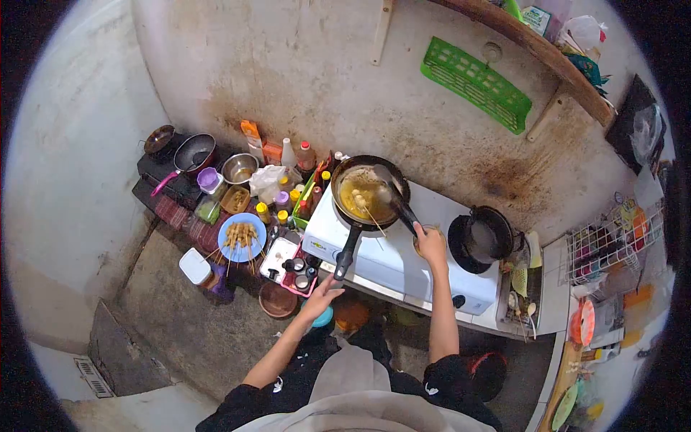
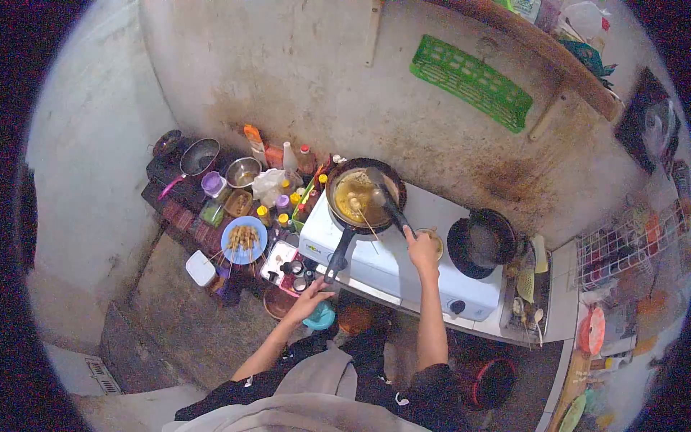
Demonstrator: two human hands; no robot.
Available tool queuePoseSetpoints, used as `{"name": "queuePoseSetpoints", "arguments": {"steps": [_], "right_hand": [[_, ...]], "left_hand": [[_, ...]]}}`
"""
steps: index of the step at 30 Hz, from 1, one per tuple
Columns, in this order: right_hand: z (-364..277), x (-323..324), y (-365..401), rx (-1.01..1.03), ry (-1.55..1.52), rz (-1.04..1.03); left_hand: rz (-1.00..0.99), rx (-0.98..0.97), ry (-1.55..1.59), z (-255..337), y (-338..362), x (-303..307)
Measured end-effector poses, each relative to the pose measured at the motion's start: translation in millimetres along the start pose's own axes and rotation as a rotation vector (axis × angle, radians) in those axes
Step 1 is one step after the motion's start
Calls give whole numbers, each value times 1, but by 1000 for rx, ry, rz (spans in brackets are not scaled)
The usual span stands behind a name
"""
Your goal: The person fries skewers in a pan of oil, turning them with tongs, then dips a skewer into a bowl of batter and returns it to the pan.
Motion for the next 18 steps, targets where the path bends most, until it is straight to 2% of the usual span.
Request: {"name": "queuePoseSetpoints", "arguments": {"steps": [2, 6, 9, 12, 14, 15, 17, 18], "right_hand": [[-1, 2, 3, 19, 93, 125], [1, -4, 0, 29, 83, 6], [2, -3, 3, -11, -12, 64], [-5, 5, 7, 84, 131, 151], [-2, 3, 3, -11, 10, -52], [-5, 5, 6, -9, 12, -53], [-13, 14, 12, 34, 77, 106], [-9, 11, 9, 33, 76, 108]], "left_hand": [[-34, -34, 13, -3, 0, 0], [-1, -40, -24, 1, 0, 0], [-15, -17, -5, 2, 3, -1], [-12, -13, -16, 4, 0, -1], [-3, -4, -72, 9, 1, -2], [0, -4, -71, 5, 2, -1], [-24, -40, -17, -1, 1, 0], [-26, -40, -17, 1, 1, -1]]}}
Point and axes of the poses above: each hand's wrist, its own y-axis away from the middle knuckle, its own x-axis out of the back of the hand, z = x × y, the point moved 4 cm from there along -y, towards the middle knuckle, and after that the axes turned 15 degrees about -x, right-handed, at the moved point
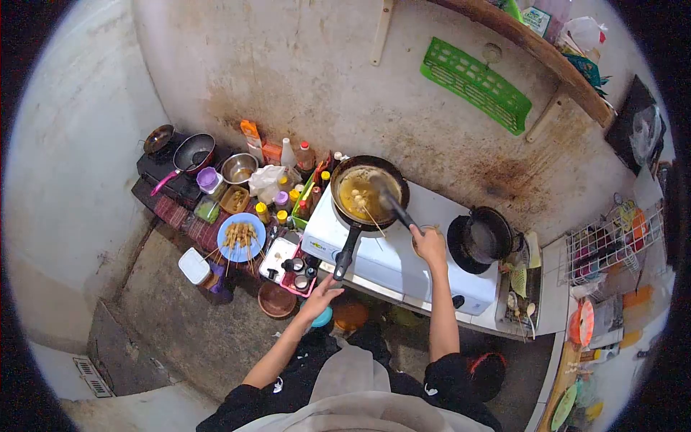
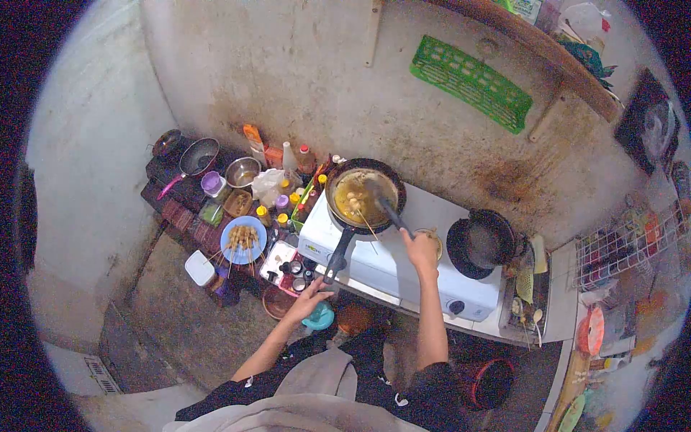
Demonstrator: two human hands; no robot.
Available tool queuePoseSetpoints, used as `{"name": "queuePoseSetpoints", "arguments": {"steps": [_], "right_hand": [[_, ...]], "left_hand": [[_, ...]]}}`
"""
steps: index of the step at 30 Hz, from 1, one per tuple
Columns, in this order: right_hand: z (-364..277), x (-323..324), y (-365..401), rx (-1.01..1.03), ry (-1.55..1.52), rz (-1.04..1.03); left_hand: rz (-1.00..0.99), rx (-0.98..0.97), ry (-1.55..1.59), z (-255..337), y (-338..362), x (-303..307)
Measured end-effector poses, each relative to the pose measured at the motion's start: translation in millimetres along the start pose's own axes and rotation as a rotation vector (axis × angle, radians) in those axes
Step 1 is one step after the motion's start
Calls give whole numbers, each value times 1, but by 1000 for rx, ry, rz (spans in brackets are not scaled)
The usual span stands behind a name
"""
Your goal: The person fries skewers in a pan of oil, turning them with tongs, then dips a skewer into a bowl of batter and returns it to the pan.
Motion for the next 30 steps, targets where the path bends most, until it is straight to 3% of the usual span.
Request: {"name": "queuePoseSetpoints", "arguments": {"steps": [3, 6, 9, 12, 15, 17, 20, 24, 26, 30], "right_hand": [[4, -9, -6, 72, 46, -34], [10, -13, -7, -40, -61, -82], [12, -16, -10, 39, 31, 38], [9, -15, -7, 25, -52, -82], [5, -9, -5, -35, -57, -23], [2, -11, -6, 35, 87, -57], [9, -18, -13, -37, -23, -41], [-2, -4, -4, 27, 30, 51], [0, -11, -7, 68, 55, -116], [3, -10, -6, 2, -25, -61]], "left_hand": [[2, 3, -15, 4, -2, -1], [15, 1, -4, 7, 1, -2], [46, 34, 48, 9, 1, -3], [38, 16, 13, 5, 1, -2], [37, 32, 15, 10, 3, -3], [24, 22, 11, 5, 1, -2], [26, 32, 1, 5, 2, -2], [12, 1, 12, 1, 0, -2], [29, 28, -12, 7, 0, -5], [28, 16, -8, 8, 2, -5]]}}
Point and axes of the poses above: each hand's wrist, its own y-axis away from the middle knuckle, its own x-axis out of the back of the hand, z = x × y, the point moved 4 cm from there along -y, towards the middle knuckle, and after that the axes turned 15 degrees about -x, right-handed, at the moved point
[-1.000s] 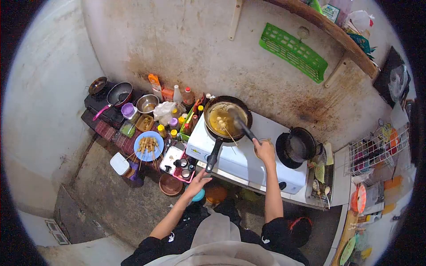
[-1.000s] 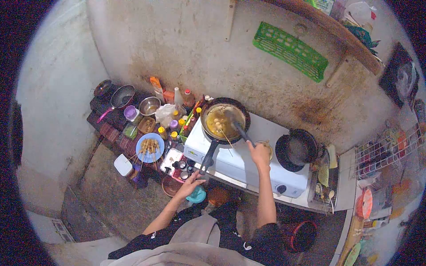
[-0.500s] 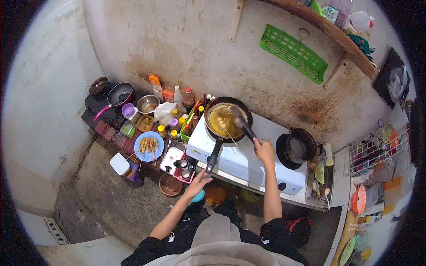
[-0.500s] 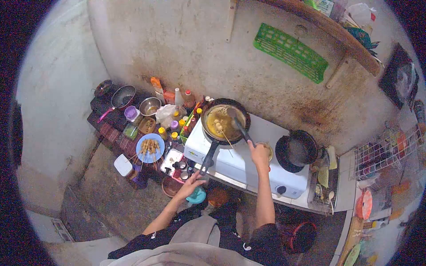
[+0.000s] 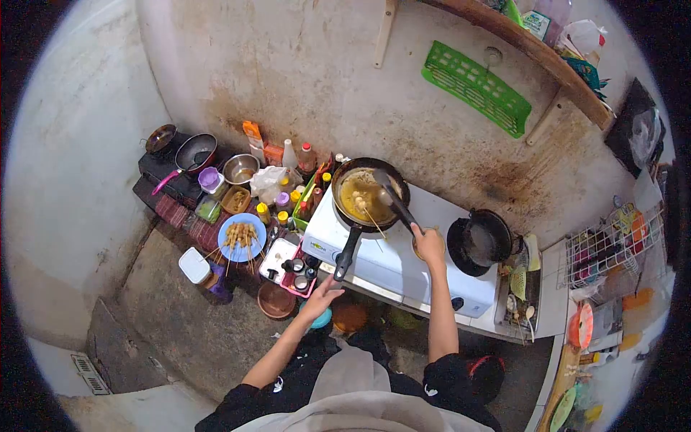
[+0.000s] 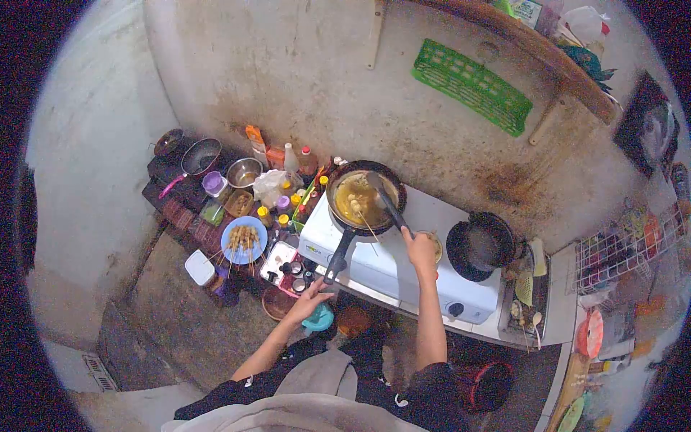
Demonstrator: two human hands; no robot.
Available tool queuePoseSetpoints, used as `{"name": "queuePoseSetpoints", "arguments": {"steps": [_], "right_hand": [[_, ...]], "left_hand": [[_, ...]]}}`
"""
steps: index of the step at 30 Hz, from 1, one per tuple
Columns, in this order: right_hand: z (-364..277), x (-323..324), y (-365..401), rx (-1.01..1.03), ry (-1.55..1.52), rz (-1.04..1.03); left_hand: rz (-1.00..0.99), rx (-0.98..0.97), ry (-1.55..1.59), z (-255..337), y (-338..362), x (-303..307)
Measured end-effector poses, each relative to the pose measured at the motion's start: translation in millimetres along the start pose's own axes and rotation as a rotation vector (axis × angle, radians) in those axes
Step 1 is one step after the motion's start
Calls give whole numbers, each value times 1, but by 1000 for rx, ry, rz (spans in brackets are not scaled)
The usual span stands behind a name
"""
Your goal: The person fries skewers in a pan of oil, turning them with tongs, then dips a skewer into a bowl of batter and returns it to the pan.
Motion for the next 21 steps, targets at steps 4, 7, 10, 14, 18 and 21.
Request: {"name": "queuePoseSetpoints", "arguments": {"steps": [4, 7, 10, 14, 18, 21], "right_hand": [[8, -5, -7, 115, 70, 32], [10, -6, -9, 37, 13, -31], [11, -1, -6, 46, 47, -21], [11, 0, -6, 2, -3, 34], [10, -1, -5, 52, 127, 15], [11, -3, -6, -31, 17, -96]], "left_hand": [[-20, -20, 4, -4, -3, 0], [-13, -32, 21, -14, -3, 3], [-12, -41, 40, -17, -3, 3], [2, -15, 16, -10, -1, 1], [12, 8, 14, -3, -1, 0], [5, -12, 4, -7, -1, 1]]}}
Point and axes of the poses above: each hand's wrist, its own y-axis away from the middle knuckle, its own x-axis out of the back of the hand, z = x × y, the point moved 4 cm from there along -y, towards the middle knuckle, and after that the axes turned 15 degrees about -x, right-handed, at the moved point
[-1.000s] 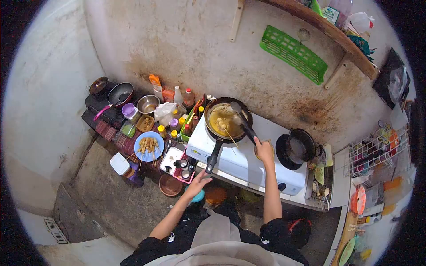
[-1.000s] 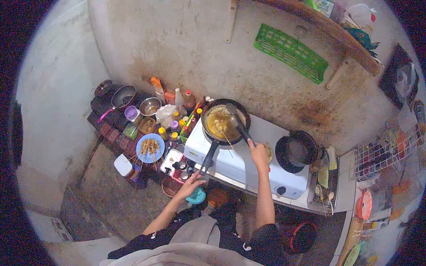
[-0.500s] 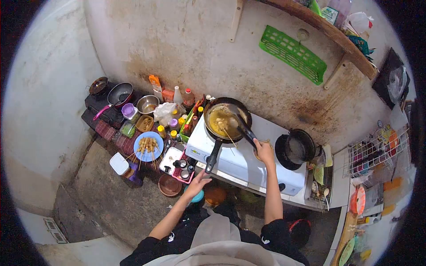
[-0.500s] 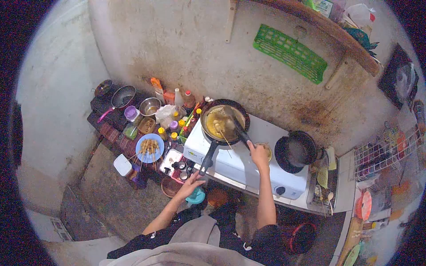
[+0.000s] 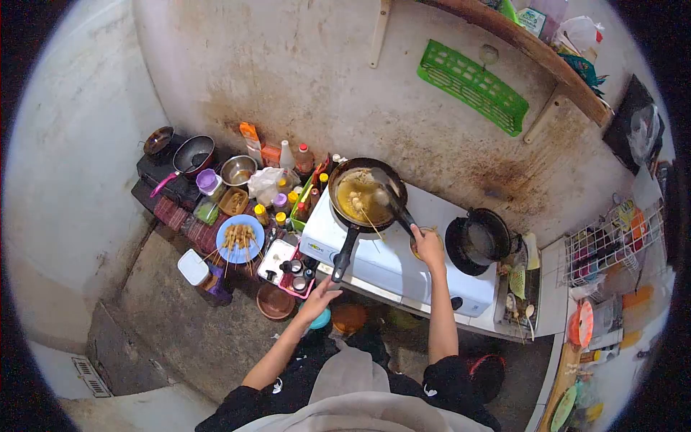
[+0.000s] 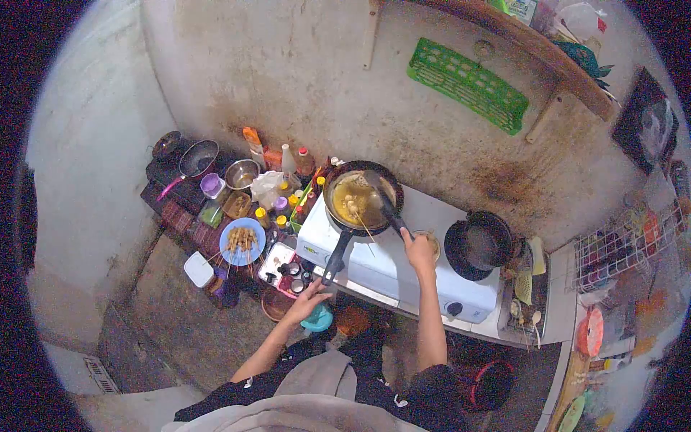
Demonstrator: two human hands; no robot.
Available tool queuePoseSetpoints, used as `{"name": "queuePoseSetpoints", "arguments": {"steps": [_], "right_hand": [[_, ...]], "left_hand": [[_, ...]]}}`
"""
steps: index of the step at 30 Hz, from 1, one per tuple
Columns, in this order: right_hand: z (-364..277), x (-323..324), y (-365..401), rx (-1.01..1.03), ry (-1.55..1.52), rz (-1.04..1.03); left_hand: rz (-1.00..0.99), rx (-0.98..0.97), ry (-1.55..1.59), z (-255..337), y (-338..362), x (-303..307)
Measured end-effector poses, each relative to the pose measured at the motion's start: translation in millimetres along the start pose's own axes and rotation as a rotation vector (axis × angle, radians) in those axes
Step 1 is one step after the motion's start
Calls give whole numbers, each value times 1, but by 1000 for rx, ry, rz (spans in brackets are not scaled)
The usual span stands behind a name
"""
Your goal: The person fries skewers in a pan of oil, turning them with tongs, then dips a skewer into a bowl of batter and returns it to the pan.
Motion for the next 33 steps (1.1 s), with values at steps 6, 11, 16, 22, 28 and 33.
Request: {"name": "queuePoseSetpoints", "arguments": {"steps": [6, 11, 16, 22, 28, 33], "right_hand": [[-10, 3, 3, 81, 83, 82], [-10, 2, -1, 57, 67, 119], [-11, 0, 1, 32, -21, 119], [-14, 5, 0, 40, 0, 82], [-18, 5, -1, 29, 97, 77], [-26, 10, 9, 15, 7, 87]], "left_hand": [[-1, -2, -10, 2, -1, 0], [-18, -16, 12, -12, -2, 4], [15, 25, 34, 4, 1, -1], [-5, 20, 0, 16, 1, -3], [2, 28, 9, 19, 2, -4], [-9, 17, -48, 3, 1, 0]]}}
Point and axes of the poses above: each hand's wrist, its own y-axis away from the middle knuckle, its own x-axis out of the back of the hand, z = x × y, the point moved 4 cm from there along -y, towards the middle knuckle, and after that the axes turned 15 degrees about -x, right-handed, at the moved point
